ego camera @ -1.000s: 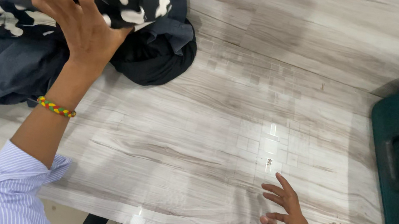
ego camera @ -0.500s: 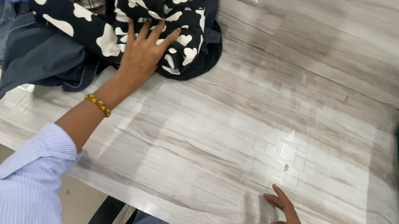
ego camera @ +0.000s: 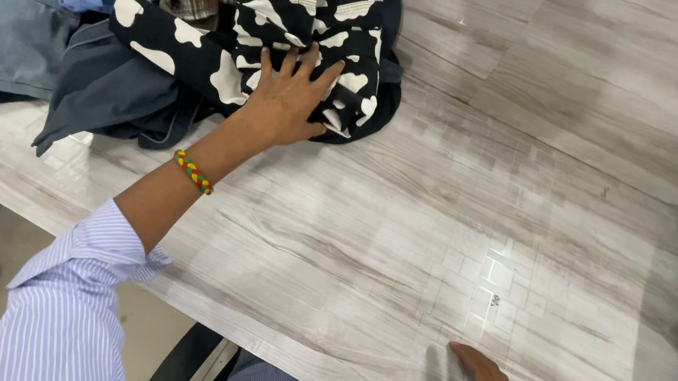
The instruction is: The person folds a black and white cow-patterned garment and then inspects and handles a pair of navy blue athletic shorts by hand on a wooden surface.
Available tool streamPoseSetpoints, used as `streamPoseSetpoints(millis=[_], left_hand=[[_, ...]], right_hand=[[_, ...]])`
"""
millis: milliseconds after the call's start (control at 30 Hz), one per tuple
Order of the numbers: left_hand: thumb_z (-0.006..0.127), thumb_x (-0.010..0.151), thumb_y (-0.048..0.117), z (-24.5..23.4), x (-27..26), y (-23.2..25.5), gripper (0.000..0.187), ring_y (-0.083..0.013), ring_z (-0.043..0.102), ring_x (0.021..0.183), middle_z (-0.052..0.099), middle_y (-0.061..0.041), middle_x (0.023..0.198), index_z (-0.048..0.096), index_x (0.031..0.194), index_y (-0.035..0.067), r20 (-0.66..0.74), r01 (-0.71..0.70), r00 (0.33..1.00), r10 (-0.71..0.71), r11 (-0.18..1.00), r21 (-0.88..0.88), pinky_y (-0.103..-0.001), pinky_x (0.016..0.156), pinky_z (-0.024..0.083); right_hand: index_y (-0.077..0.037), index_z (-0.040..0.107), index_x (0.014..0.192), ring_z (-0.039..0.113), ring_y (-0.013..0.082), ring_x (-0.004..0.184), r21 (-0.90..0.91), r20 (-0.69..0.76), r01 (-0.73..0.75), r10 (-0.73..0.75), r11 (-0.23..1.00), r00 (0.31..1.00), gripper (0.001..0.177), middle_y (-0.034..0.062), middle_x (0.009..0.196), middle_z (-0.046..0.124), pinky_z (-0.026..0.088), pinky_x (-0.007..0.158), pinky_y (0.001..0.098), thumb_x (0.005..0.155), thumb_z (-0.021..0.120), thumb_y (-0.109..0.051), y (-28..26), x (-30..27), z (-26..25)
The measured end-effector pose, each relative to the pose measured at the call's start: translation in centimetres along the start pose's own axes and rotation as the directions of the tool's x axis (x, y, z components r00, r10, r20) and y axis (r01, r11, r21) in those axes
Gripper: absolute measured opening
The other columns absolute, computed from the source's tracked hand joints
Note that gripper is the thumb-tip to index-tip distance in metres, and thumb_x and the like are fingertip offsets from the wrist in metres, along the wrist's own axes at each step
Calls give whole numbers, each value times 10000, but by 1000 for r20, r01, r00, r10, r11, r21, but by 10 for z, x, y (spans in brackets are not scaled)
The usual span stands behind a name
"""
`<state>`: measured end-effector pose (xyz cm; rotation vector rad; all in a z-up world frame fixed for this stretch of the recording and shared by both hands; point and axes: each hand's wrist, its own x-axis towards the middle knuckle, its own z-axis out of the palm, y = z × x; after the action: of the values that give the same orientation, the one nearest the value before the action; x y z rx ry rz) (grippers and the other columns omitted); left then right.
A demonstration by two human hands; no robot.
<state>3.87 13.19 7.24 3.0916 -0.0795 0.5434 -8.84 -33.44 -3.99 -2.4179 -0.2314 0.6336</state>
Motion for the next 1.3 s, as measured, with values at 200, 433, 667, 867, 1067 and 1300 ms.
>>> streamPoseSetpoints(millis=[200,433,667,867,1067,1300], left_hand=[[681,863,577,-28,-6,89,888,-389,320,1434,298,-296,1563,384,1506,41,-14,-296,955,296,955,19,-684,1149,161],[706,897,504,24,-2,189,796,-372,494,1323,481,-185,1485,396,1517,111,48,-473,796,603,670,-572,-496,1086,412],[666,951,444,100,7,225,442,-228,710,887,723,-47,1064,606,1291,169,202,-134,905,374,702,-699,-438,775,561],[654,964,345,115,-6,230,336,-295,690,787,664,-64,1076,618,1213,123,-12,-376,897,441,750,-543,-457,637,528],[649,942,329,115,-7,229,338,-296,691,808,658,-69,1062,624,1212,127,-56,-411,888,457,732,-544,-463,630,527],[637,963,327,114,-7,229,387,-283,695,814,659,-76,1064,599,1290,124,-29,-379,893,448,718,-584,-446,628,532]], right_hand=[[-292,398,1545,390,242,1479,-18,154,-9,12,1000,988,726,6,1581,416,501,1103,455,891,689,-407,-23,-15,-19],[-324,331,1608,468,262,1460,-246,96,-371,403,895,910,769,22,1652,369,559,1100,436,912,640,-433,-82,-56,-91],[-160,522,1523,737,297,1097,-201,-705,49,-179,978,687,655,146,1350,716,633,724,429,897,596,-336,-31,-92,-200],[-145,480,1560,722,372,1086,-189,-858,-205,-60,960,509,579,212,1341,692,619,795,486,993,556,-228,58,-29,-326],[-214,397,1625,729,435,1058,-253,-457,-753,611,607,646,565,252,1315,686,631,812,526,1076,521,-159,174,28,-364],[-156,460,1623,728,425,884,-256,-489,-649,483,716,726,683,268,1049,715,646,757,575,982,694,-168,274,55,-365]])
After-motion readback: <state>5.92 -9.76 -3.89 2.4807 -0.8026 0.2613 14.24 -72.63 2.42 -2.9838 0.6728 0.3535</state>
